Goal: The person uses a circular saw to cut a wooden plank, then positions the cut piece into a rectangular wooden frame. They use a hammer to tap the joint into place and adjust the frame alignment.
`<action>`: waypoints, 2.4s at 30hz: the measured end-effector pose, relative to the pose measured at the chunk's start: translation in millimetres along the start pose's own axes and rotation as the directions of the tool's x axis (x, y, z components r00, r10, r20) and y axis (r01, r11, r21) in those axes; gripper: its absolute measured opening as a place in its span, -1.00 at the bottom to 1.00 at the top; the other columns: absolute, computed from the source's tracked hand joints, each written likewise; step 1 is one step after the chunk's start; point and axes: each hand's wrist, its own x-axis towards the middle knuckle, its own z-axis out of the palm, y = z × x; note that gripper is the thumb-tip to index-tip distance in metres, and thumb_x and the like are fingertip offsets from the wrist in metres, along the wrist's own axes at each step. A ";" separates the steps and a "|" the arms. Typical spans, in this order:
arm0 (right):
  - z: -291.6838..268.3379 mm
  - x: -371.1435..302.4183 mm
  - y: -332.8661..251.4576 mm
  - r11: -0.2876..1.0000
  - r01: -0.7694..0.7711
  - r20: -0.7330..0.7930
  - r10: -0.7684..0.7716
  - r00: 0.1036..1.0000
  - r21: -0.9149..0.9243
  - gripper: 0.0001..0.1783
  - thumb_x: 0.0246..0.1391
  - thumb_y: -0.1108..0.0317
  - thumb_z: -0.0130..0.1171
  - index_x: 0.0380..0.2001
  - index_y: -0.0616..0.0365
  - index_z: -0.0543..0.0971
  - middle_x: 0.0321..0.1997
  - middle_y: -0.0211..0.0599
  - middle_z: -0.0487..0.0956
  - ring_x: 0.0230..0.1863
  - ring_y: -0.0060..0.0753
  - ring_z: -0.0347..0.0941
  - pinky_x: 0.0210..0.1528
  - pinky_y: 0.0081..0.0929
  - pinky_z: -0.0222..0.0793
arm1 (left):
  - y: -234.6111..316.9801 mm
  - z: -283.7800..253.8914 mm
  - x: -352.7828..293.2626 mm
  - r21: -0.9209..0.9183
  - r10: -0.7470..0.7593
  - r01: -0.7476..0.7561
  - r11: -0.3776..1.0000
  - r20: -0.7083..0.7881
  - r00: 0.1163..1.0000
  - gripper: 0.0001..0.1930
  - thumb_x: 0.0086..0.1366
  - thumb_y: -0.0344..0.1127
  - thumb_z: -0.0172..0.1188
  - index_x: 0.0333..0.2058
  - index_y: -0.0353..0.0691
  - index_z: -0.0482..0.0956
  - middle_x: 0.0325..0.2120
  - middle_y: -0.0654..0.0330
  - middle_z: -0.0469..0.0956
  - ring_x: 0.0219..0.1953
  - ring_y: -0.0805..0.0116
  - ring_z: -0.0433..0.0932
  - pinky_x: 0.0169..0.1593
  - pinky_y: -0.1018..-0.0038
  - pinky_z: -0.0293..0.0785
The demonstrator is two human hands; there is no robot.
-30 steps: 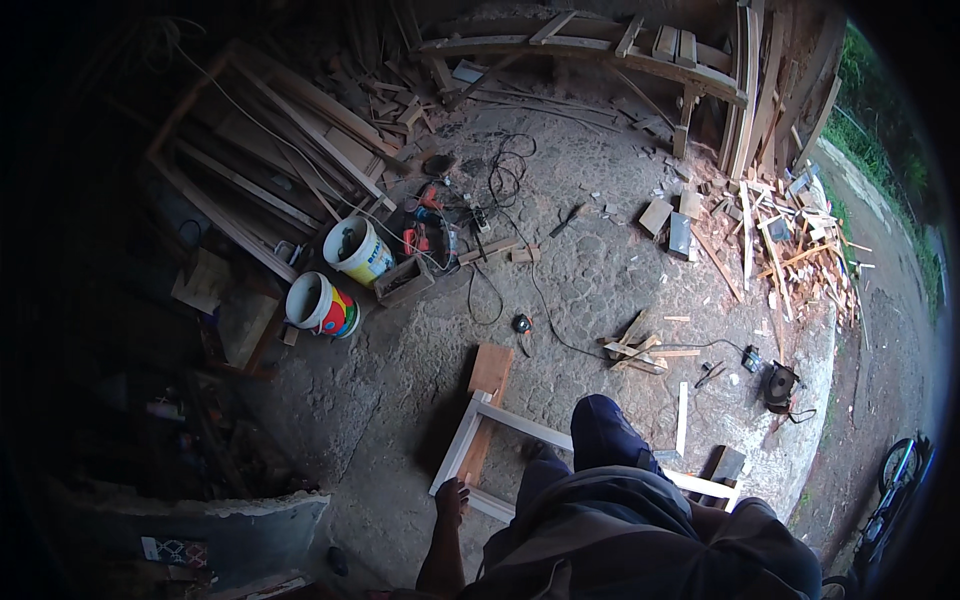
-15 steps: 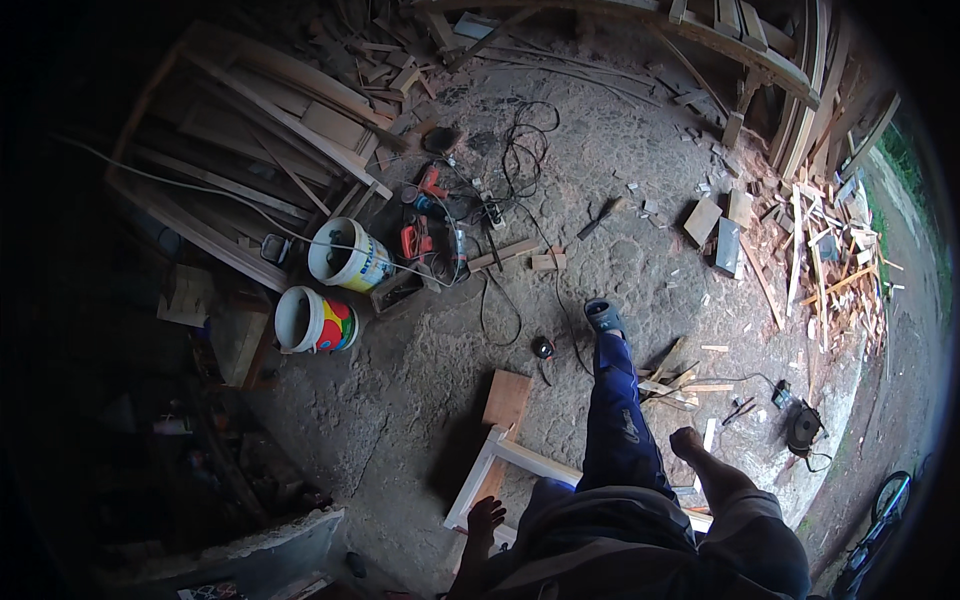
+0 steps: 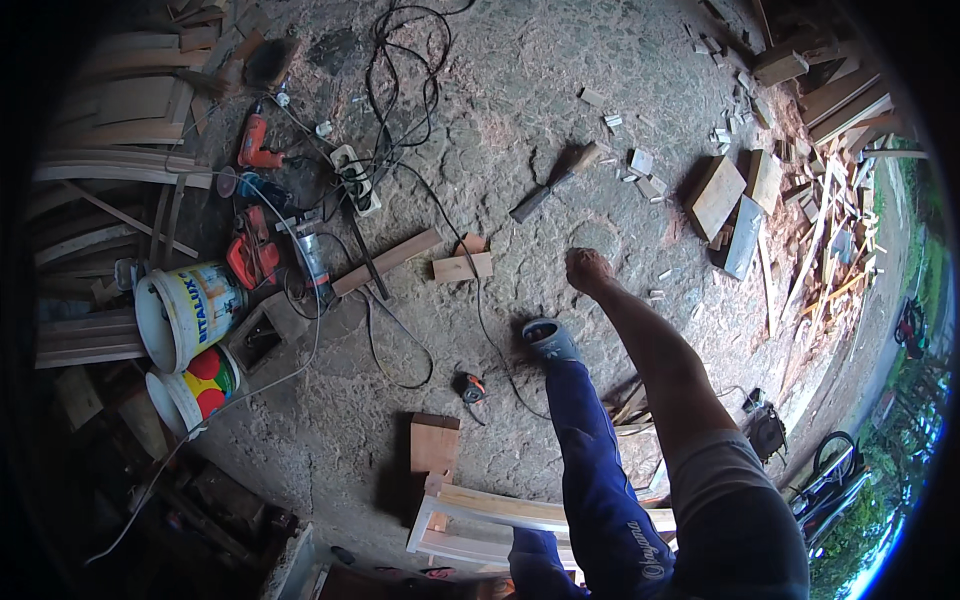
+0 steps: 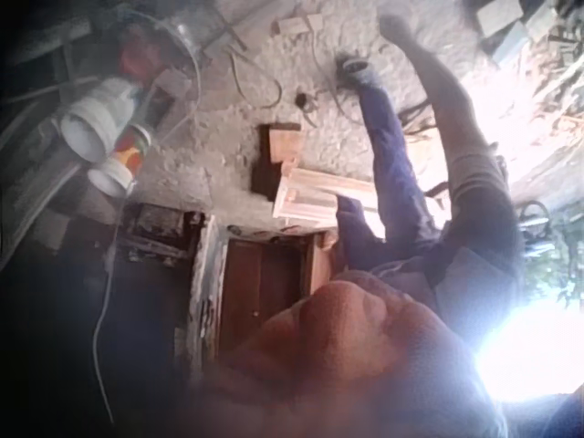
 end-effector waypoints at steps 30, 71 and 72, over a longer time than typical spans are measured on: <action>-35.8 -211.5 -188.5 0.408 -0.399 0.512 -0.219 0.830 0.821 -0.60 0.26 0.36 0.19 0.15 0.10 0.46 -0.17 -0.40 0.56 -0.30 -0.49 0.54 -0.35 -0.49 0.53 | -103.6 3.5 -34.8 -0.429 0.289 -0.350 0.833 -0.203 0.936 -0.67 0.43 -0.20 0.19 0.03 -0.28 0.60 -0.20 -0.01 0.66 -0.07 0.13 0.65 0.01 0.35 0.54; 481.7 -815.5 -964.8 0.100 0.846 0.845 0.189 0.501 -0.524 -0.90 0.31 0.29 0.02 -0.28 0.04 0.39 -0.47 -0.34 0.39 -0.51 -0.29 0.40 -0.51 -0.35 0.32 | -148.8 -114.6 -163.0 -0.675 -0.619 0.038 -0.736 0.696 0.365 -0.50 0.08 -0.01 0.45 -0.19 -0.33 0.62 -0.41 0.07 0.64 -0.31 0.17 0.64 -0.17 0.27 0.52; 488.5 -825.7 -959.0 0.043 0.853 0.845 0.172 0.507 -0.520 -0.90 0.31 0.28 0.02 -0.23 0.04 0.39 -0.44 -0.32 0.41 -0.48 -0.28 0.42 -0.48 -0.33 0.34 | -117.0 -109.1 -156.8 -0.596 -0.554 -0.020 -0.803 0.734 0.392 -0.51 0.08 -0.01 0.46 -0.18 -0.32 0.62 -0.45 0.11 0.63 -0.37 0.22 0.62 -0.23 0.29 0.51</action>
